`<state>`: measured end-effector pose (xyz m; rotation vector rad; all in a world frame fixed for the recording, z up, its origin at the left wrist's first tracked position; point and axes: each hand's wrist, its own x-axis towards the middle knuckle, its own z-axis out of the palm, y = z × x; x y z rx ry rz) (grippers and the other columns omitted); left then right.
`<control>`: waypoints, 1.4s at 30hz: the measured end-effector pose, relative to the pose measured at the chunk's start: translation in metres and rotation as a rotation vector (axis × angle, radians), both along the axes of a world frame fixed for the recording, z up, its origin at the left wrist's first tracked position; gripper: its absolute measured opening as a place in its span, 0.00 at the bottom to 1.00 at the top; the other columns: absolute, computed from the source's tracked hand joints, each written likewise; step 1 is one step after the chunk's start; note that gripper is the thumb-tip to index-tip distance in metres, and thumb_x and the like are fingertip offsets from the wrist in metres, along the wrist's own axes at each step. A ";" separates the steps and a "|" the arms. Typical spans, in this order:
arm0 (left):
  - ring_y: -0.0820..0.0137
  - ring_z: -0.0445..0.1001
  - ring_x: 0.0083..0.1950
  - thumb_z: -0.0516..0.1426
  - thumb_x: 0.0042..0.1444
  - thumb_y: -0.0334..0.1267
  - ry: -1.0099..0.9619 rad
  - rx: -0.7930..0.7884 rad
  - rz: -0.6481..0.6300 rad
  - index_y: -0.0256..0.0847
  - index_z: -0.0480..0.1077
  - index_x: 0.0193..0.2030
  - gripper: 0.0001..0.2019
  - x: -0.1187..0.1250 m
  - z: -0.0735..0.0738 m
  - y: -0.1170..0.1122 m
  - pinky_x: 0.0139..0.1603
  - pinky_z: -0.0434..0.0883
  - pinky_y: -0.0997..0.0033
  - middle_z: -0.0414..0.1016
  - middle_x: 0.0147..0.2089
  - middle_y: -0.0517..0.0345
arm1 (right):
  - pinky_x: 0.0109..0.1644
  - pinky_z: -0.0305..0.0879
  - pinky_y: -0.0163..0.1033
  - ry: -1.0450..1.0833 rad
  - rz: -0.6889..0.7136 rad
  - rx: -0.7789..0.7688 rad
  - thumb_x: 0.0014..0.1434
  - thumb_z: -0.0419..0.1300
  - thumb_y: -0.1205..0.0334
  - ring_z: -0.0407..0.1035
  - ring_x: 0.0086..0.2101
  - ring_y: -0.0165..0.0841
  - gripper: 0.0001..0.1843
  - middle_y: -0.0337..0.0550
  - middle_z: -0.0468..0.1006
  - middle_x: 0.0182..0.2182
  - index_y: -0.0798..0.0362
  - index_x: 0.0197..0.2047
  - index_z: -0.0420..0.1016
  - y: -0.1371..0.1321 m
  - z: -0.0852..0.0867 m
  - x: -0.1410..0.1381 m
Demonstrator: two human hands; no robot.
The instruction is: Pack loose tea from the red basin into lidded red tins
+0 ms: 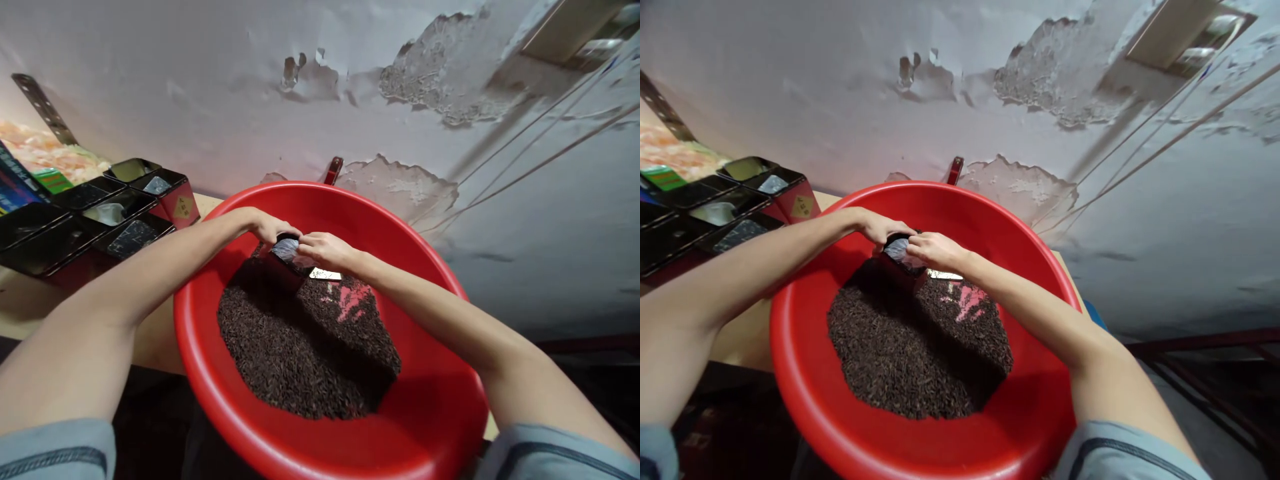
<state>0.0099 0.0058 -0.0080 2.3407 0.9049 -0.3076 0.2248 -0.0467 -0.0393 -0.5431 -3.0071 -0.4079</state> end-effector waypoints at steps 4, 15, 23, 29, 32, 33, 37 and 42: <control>0.45 0.56 0.73 0.65 0.29 0.33 0.035 0.112 0.000 0.48 0.59 0.73 0.56 -0.001 0.002 -0.009 0.67 0.63 0.53 0.52 0.77 0.46 | 0.47 0.66 0.46 -0.004 -0.027 -0.033 0.70 0.47 0.69 0.67 0.39 0.37 0.17 0.56 0.74 0.45 0.59 0.55 0.73 -0.027 0.001 0.016; 0.58 0.72 0.59 0.64 0.50 0.48 -0.323 0.262 0.178 0.41 0.74 0.45 0.18 0.020 -0.020 -0.048 0.60 0.68 0.63 0.76 0.57 0.50 | 0.42 0.70 0.37 0.562 -0.272 -0.576 0.59 0.61 0.70 0.74 0.35 0.32 0.06 0.43 0.81 0.34 0.54 0.33 0.79 -0.030 -0.016 0.017; 0.47 0.55 0.71 0.65 0.49 0.44 -0.117 0.300 0.329 0.45 0.71 0.48 0.19 0.035 -0.026 -0.058 0.63 0.64 0.39 0.55 0.73 0.47 | 0.56 0.66 0.46 0.290 -0.784 -0.387 0.67 0.55 0.59 0.71 0.53 0.42 0.19 0.57 0.77 0.54 0.55 0.59 0.71 0.013 -0.079 0.070; 0.47 0.58 0.69 0.63 0.52 0.44 -0.112 0.322 0.316 0.44 0.70 0.47 0.16 0.037 -0.024 -0.064 0.60 0.65 0.36 0.60 0.70 0.46 | 0.67 0.55 0.56 0.013 -0.851 -0.496 0.49 0.73 0.57 0.62 0.64 0.52 0.46 0.63 0.67 0.65 0.57 0.69 0.62 0.045 -0.102 0.093; 0.46 0.57 0.69 0.63 0.52 0.45 -0.120 0.330 0.294 0.44 0.70 0.47 0.17 0.036 -0.026 -0.063 0.60 0.65 0.37 0.60 0.70 0.45 | 0.58 0.66 0.50 -0.017 -0.873 -0.483 0.47 0.75 0.55 0.70 0.56 0.52 0.41 0.63 0.74 0.57 0.57 0.62 0.68 0.041 -0.095 0.083; 0.46 0.57 0.69 0.62 0.52 0.46 -0.120 0.331 0.291 0.44 0.70 0.47 0.17 0.035 -0.026 -0.063 0.60 0.65 0.38 0.61 0.69 0.45 | 0.54 0.68 0.49 -0.018 -0.871 -0.475 0.48 0.74 0.55 0.72 0.52 0.50 0.37 0.61 0.76 0.54 0.56 0.58 0.70 0.036 -0.091 0.079; 0.46 0.58 0.70 0.64 0.49 0.49 -0.110 0.361 0.378 0.42 0.66 0.59 0.30 0.035 -0.026 -0.067 0.63 0.66 0.45 0.57 0.72 0.41 | 0.54 0.67 0.46 0.037 -0.795 -0.454 0.55 0.63 0.64 0.71 0.52 0.46 0.19 0.56 0.75 0.52 0.53 0.51 0.69 0.004 -0.085 0.063; 0.30 0.57 0.70 0.64 0.42 0.68 0.009 0.306 0.614 0.33 0.38 0.76 0.65 0.030 -0.029 -0.068 0.62 0.66 0.42 0.45 0.75 0.23 | 0.49 0.70 0.47 0.340 -0.807 -0.765 0.46 0.59 0.68 0.70 0.42 0.41 0.18 0.51 0.73 0.43 0.52 0.42 0.61 -0.023 -0.100 0.050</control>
